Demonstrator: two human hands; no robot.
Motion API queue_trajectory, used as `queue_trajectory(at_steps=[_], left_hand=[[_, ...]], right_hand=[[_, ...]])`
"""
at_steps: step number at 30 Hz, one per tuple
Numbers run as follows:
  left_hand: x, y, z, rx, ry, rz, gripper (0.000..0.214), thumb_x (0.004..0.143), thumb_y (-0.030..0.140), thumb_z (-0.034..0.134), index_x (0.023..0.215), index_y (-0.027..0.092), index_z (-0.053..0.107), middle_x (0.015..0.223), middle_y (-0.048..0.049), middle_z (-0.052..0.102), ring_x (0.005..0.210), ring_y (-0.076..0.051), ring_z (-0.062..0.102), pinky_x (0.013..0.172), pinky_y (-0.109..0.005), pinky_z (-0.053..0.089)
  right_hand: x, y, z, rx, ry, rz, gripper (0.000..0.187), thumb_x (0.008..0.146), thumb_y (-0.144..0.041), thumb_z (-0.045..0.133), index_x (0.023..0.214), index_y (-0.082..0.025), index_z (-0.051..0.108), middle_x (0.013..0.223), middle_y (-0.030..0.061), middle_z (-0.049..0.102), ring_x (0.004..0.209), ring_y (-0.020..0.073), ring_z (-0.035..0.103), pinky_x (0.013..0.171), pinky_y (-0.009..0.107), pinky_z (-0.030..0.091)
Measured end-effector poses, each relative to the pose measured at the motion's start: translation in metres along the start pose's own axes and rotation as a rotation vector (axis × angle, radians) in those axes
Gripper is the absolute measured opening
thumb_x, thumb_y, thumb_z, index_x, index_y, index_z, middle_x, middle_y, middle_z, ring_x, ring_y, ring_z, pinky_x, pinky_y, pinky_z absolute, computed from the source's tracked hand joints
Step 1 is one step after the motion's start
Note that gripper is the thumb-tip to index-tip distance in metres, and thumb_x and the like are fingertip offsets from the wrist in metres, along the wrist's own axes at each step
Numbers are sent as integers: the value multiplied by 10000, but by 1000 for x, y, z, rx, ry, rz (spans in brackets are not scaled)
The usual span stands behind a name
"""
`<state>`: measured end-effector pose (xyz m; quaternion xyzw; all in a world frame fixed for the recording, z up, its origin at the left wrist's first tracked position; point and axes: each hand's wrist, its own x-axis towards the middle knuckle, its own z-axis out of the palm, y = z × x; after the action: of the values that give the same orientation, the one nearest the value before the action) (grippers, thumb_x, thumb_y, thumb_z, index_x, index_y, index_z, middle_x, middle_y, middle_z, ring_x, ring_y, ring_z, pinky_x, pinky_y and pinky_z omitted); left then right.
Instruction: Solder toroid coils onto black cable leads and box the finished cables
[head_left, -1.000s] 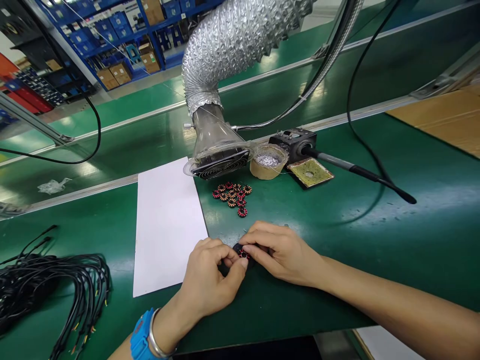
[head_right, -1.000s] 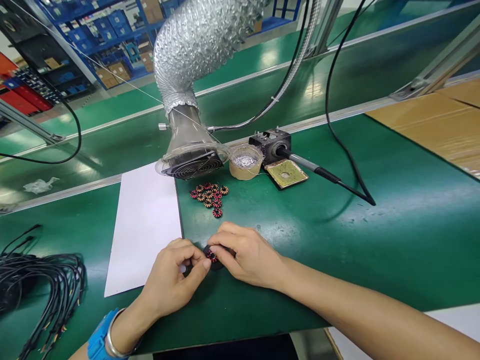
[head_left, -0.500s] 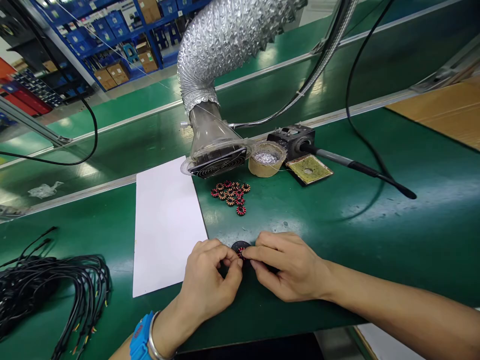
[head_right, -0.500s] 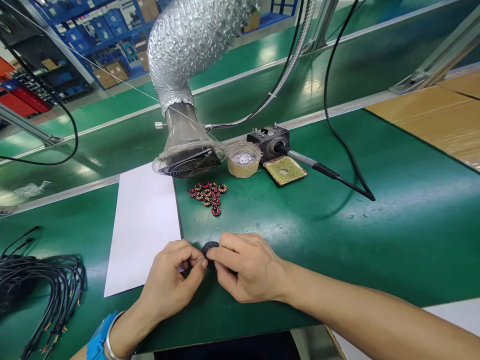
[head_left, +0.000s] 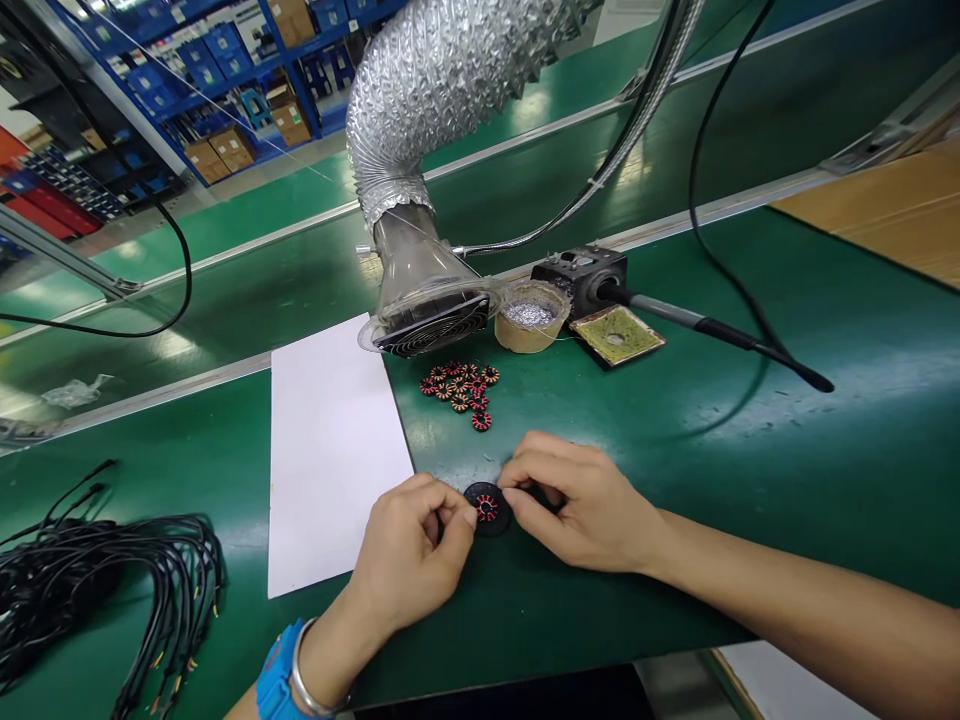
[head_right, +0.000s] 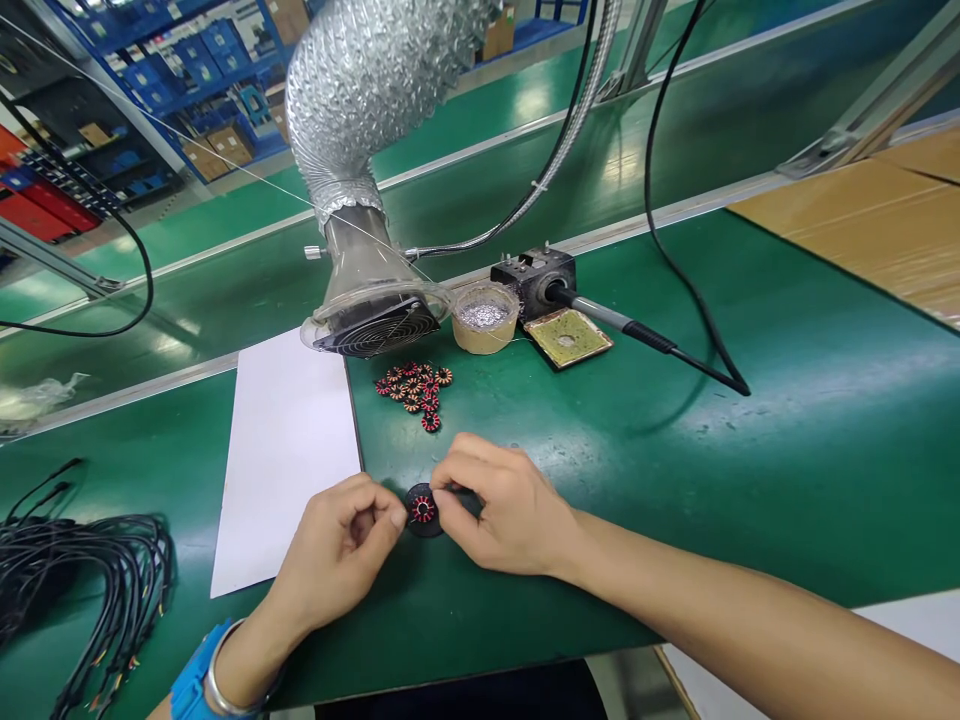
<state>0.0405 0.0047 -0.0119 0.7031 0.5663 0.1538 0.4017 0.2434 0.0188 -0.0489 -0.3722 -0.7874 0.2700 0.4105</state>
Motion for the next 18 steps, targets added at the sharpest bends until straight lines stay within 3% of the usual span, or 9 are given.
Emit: queue_trajectory(at_steps=[3, 6, 13, 18], left_hand=[[6, -4, -3, -198, -127, -147, 289, 921, 412, 485, 764, 185, 571, 626, 39, 516, 458, -75, 412, 436, -202, 306], [11, -6, -2, -292, -206, -201, 336, 917, 461, 472, 739, 180, 517, 643, 40, 536, 406, -49, 402, 384, -177, 277], [14, -8, 1, -325, -210, -213, 157, 885, 284, 455, 787, 185, 526, 639, 60, 501, 359, -37, 454, 326, -133, 326], [15, -10, -1, -381, -236, -241, 151, 875, 287, 455, 805, 183, 538, 648, 58, 515, 364, -46, 499, 295, -126, 363]], right_hand=[[1, 3, 3, 4, -68, 31, 123, 868, -141, 526, 869, -164, 646, 778, 36, 577, 643, 116, 537, 588, 234, 417], [2, 1, 7, -76, -120, -3, 151, 883, -149, 503, 826, -175, 640, 763, 30, 563, 645, 123, 535, 588, 245, 403], [6, -18, 10, -579, -100, -271, 253, 843, -112, 467, 613, -173, 555, 628, 32, 470, 562, 156, 417, 509, 320, 273], [5, -19, 5, -555, -107, -274, 256, 865, -123, 459, 649, -172, 586, 640, 34, 501, 575, 153, 453, 517, 309, 309]])
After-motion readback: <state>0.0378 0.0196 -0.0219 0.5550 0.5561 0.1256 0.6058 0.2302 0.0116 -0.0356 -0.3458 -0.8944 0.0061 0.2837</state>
